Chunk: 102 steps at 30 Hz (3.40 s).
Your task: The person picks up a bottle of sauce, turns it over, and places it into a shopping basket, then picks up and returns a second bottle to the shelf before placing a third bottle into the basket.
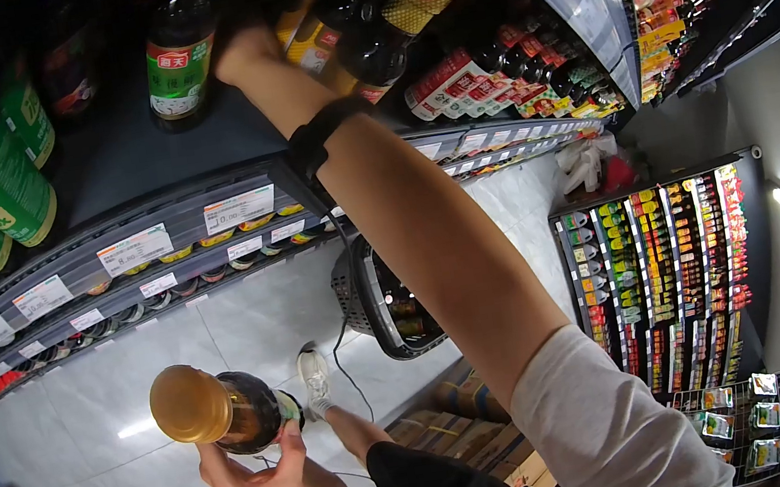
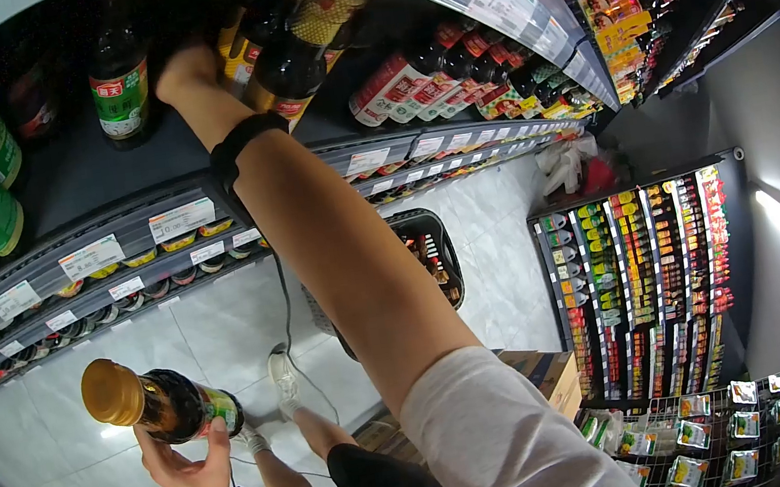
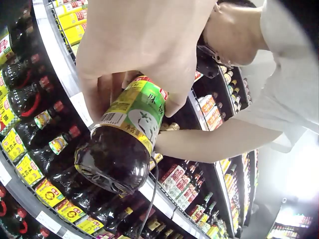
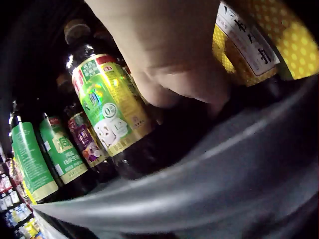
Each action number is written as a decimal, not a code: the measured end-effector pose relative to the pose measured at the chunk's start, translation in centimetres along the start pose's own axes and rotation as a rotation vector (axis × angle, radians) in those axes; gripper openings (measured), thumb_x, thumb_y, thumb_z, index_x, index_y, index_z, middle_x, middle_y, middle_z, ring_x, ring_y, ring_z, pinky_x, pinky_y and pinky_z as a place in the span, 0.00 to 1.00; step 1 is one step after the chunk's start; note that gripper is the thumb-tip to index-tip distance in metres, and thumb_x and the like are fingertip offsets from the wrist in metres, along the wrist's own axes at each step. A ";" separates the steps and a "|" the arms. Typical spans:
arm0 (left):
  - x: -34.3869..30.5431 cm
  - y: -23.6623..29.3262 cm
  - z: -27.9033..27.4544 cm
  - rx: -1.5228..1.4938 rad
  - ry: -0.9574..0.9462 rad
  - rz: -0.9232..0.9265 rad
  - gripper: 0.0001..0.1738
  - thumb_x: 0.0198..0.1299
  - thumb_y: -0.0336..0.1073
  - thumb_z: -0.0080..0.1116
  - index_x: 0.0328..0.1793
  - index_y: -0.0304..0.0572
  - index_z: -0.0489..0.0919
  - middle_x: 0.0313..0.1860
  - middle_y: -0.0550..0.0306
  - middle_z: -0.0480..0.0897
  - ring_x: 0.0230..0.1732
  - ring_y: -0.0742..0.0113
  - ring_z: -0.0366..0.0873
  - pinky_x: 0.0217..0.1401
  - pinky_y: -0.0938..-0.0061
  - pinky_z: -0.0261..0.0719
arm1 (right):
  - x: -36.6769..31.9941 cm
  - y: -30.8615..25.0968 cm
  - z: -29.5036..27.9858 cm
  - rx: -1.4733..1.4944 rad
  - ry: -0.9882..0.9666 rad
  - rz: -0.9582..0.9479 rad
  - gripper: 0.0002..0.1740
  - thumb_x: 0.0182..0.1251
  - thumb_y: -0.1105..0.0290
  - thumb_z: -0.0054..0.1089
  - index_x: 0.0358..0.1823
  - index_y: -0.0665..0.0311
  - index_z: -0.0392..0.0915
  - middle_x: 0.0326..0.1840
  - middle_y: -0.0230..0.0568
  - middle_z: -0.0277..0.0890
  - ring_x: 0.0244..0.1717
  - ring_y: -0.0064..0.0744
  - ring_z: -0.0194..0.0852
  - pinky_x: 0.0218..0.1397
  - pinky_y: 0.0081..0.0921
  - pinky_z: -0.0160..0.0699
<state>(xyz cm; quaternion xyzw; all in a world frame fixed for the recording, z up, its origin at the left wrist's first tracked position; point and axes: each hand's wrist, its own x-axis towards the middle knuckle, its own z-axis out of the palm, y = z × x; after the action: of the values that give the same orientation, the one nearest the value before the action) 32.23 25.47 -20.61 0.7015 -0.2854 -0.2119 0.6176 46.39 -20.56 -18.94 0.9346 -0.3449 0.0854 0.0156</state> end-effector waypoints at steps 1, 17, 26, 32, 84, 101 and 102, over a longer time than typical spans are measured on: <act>0.0 0.2 0.1 0.007 0.006 0.013 0.53 0.44 0.25 0.78 0.77 0.22 0.62 0.61 0.43 0.77 0.60 0.59 0.77 0.68 0.66 0.72 | -0.3 -0.2 -0.3 0.051 -0.058 0.040 0.26 0.70 0.61 0.57 0.65 0.68 0.75 0.70 0.58 0.73 0.70 0.49 0.73 0.70 0.35 0.74; 9.7 7.5 4.8 0.190 0.064 0.295 0.48 0.49 0.30 0.81 0.74 0.33 0.63 0.71 0.41 0.74 0.69 0.51 0.73 0.74 0.58 0.72 | -18.6 -0.6 -5.3 1.058 0.306 -0.110 0.19 0.71 0.85 0.48 0.62 0.73 0.74 0.55 0.58 0.83 0.56 0.49 0.84 0.61 0.35 0.81; 19.0 9.1 11.6 0.237 0.012 0.610 0.38 0.53 0.25 0.72 0.71 0.34 0.70 0.68 0.42 0.75 0.66 0.51 0.76 0.69 0.61 0.74 | -28.8 2.5 -5.3 0.886 0.263 -0.057 0.28 0.56 0.92 0.51 0.60 0.67 0.75 0.55 0.52 0.81 0.52 0.58 0.81 0.54 0.42 0.83; 23.2 9.2 14.5 0.164 0.075 0.505 0.38 0.58 0.26 0.74 0.73 0.29 0.68 0.56 0.45 0.83 0.55 0.62 0.84 0.63 0.68 0.81 | -35.6 5.6 -3.3 0.930 0.161 0.000 0.21 0.65 0.88 0.53 0.57 0.65 0.79 0.48 0.52 0.83 0.45 0.56 0.84 0.45 0.38 0.84; 18.1 11.4 33.5 0.186 -0.218 0.459 0.56 0.56 0.39 0.78 0.81 0.25 0.52 0.77 0.28 0.62 0.76 0.41 0.67 0.77 0.57 0.68 | -51.5 24.4 -4.8 1.341 0.346 0.925 0.11 0.79 0.71 0.57 0.54 0.71 0.77 0.41 0.36 0.82 0.44 0.23 0.81 0.51 0.24 0.80; 23.3 7.8 37.0 0.057 -0.317 0.234 0.32 0.61 0.36 0.75 0.66 0.35 0.71 0.60 0.50 0.83 0.60 0.65 0.81 0.66 0.68 0.76 | -24.4 42.0 -13.0 1.263 0.293 0.055 0.36 0.61 0.82 0.71 0.71 0.68 0.64 0.52 0.34 0.78 0.49 0.25 0.75 0.55 0.26 0.77; 23.5 7.5 37.0 0.081 -0.312 0.231 0.33 0.61 0.37 0.75 0.66 0.35 0.71 0.60 0.50 0.83 0.60 0.65 0.81 0.66 0.68 0.76 | -23.9 42.3 -12.0 1.240 0.306 0.037 0.34 0.62 0.79 0.73 0.67 0.68 0.67 0.54 0.36 0.79 0.53 0.26 0.76 0.58 0.27 0.77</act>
<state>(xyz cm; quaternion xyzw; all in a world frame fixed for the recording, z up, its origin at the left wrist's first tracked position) 24.73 -18.24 -17.31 0.6471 -0.4645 -0.2341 0.5575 -0.63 -36.41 -12.46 0.7412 -0.2412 0.4017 -0.4807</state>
